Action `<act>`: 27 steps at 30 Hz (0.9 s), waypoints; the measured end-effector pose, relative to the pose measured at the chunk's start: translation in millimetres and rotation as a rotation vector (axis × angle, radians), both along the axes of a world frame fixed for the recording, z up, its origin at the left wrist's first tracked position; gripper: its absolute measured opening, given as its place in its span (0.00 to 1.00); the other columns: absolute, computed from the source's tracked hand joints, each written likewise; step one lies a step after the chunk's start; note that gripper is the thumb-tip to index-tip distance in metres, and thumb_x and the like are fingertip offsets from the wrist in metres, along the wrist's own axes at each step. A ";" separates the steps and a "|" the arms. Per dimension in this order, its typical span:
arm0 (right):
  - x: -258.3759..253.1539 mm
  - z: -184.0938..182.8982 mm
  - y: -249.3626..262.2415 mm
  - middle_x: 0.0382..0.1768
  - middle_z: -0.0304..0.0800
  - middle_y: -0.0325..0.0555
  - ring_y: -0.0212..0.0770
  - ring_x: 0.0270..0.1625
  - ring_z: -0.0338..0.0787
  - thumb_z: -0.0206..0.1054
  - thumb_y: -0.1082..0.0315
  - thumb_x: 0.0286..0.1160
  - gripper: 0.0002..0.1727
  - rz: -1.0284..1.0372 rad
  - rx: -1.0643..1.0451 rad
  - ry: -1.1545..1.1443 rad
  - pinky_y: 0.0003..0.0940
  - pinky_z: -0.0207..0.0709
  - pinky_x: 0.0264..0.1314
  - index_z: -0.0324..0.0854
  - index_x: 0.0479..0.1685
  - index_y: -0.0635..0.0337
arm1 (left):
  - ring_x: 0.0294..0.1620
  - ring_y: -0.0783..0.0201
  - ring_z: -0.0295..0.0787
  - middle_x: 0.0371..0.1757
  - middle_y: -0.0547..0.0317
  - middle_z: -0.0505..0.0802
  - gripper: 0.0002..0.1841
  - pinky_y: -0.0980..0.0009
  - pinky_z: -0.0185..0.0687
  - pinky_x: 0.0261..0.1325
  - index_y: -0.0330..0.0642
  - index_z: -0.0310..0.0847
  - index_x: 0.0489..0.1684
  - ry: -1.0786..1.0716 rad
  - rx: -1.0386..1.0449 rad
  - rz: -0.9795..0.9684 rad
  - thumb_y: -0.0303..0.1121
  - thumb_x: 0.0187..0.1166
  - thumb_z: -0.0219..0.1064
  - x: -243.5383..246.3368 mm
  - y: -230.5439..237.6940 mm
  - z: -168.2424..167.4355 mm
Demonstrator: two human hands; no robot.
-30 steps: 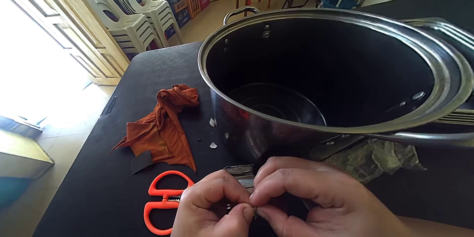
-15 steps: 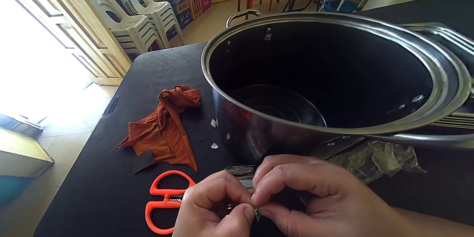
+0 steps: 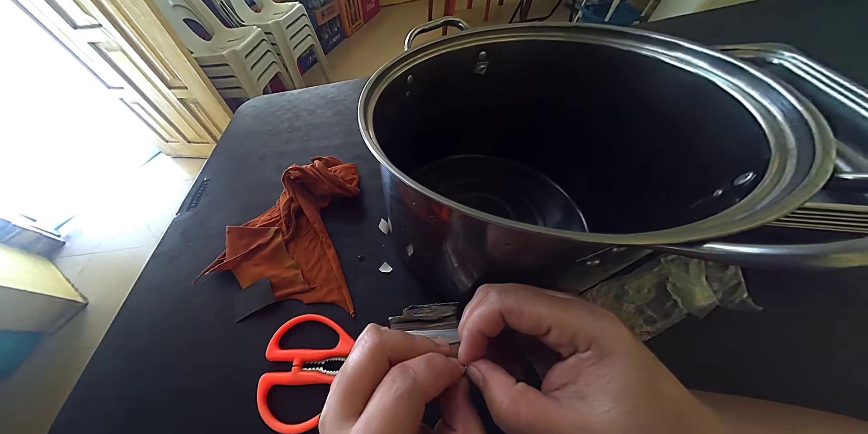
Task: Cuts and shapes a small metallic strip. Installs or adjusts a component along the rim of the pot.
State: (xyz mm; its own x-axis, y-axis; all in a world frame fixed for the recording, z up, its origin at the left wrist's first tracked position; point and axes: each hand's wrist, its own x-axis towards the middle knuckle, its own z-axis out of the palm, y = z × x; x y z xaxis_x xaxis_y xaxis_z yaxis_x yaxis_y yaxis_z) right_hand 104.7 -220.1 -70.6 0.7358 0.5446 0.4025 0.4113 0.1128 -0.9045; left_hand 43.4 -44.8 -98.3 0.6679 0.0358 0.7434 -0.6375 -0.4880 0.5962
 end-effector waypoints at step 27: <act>3.6 -0.9 -0.9 0.36 0.89 0.38 0.23 0.36 0.88 0.72 0.74 0.71 0.03 0.063 0.020 -0.127 0.15 0.85 0.37 0.85 0.39 0.62 | 0.40 0.74 0.87 0.38 0.60 0.90 0.06 0.81 0.85 0.42 0.35 0.88 0.36 0.301 -0.360 -0.373 0.30 0.78 0.69 1.5 12.5 5.1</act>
State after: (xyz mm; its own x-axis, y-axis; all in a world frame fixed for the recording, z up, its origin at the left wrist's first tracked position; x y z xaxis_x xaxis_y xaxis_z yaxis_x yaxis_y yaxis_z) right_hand 108.3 -221.0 -71.5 0.6426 0.5790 0.5017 0.5141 0.1597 -0.8428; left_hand 44.8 -32.3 -93.1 0.8629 -0.0268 0.5046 -0.5047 0.0027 0.8633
